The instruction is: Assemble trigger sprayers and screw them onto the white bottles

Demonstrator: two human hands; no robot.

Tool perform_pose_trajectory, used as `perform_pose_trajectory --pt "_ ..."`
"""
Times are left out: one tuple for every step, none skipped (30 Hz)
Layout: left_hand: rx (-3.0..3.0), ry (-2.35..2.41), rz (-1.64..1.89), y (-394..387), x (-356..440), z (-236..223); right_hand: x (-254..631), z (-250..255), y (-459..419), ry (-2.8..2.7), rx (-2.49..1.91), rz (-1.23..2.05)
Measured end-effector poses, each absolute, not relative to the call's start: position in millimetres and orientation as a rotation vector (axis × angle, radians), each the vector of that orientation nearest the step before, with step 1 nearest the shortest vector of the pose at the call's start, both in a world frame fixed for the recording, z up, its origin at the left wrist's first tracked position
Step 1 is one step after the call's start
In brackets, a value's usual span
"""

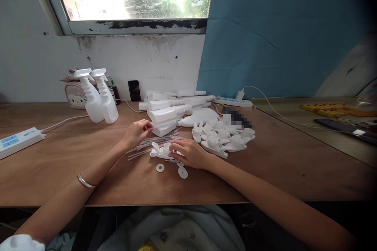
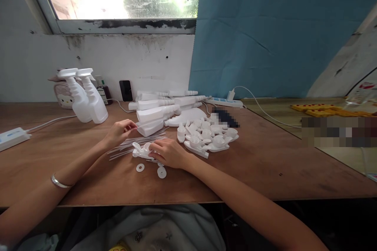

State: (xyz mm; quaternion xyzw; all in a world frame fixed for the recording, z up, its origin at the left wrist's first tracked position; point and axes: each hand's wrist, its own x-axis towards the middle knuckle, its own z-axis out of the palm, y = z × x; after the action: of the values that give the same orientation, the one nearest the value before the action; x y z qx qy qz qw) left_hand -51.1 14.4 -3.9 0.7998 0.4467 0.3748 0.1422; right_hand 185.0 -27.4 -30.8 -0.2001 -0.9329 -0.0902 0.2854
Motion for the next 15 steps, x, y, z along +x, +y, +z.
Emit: perform_pose_trajectory --pt "2.261 1.272 1.127 14 -50 -4 185 -31 -27 -2.495 -0.535 -0.24" --pt "2.211 1.253 1.17 13 -49 -3 185 -31 -27 -2.496 -0.535 -0.239" --pt "2.16 1.232 1.211 12 -47 -3 185 -31 -27 -2.497 -0.535 -0.238" --pt "2.112 1.21 1.248 10 -46 -2 185 -31 -27 -2.498 -0.535 -0.238" --pt "2.068 1.187 1.283 8 -44 -1 185 -31 -27 -2.5 -0.536 -0.237" --pt "2.027 1.161 1.313 6 -43 0 185 -31 -27 -2.501 -0.536 -0.235" --pt "1.99 1.133 1.341 4 -41 1 185 -31 -27 -2.502 -0.536 -0.233" --pt "1.954 1.104 1.367 3 -40 2 185 -31 -27 -2.503 -0.537 -0.231" --pt "1.922 1.075 1.392 2 -39 3 185 -31 -27 -2.504 -0.538 -0.229" --pt "1.893 1.048 1.413 1 -38 4 185 -31 -27 -2.504 -0.537 -0.226" --pt "1.869 1.026 1.431 1 -38 5 185 -31 -27 -2.505 -0.538 -0.222" --pt "1.842 1.006 1.463 1 -38 6 185 -31 -27 -2.505 -0.538 -0.218" --pt "1.811 0.982 1.515 0 -37 6 185 -32 -27 -2.505 -0.538 -0.214" --pt "1.776 0.949 1.586 -1 -37 7 185 -32 -27 -2.505 -0.539 -0.209" --pt "1.737 0.905 1.674 -2 -36 9 186 -32 -27 -2.504 -0.54 -0.203"
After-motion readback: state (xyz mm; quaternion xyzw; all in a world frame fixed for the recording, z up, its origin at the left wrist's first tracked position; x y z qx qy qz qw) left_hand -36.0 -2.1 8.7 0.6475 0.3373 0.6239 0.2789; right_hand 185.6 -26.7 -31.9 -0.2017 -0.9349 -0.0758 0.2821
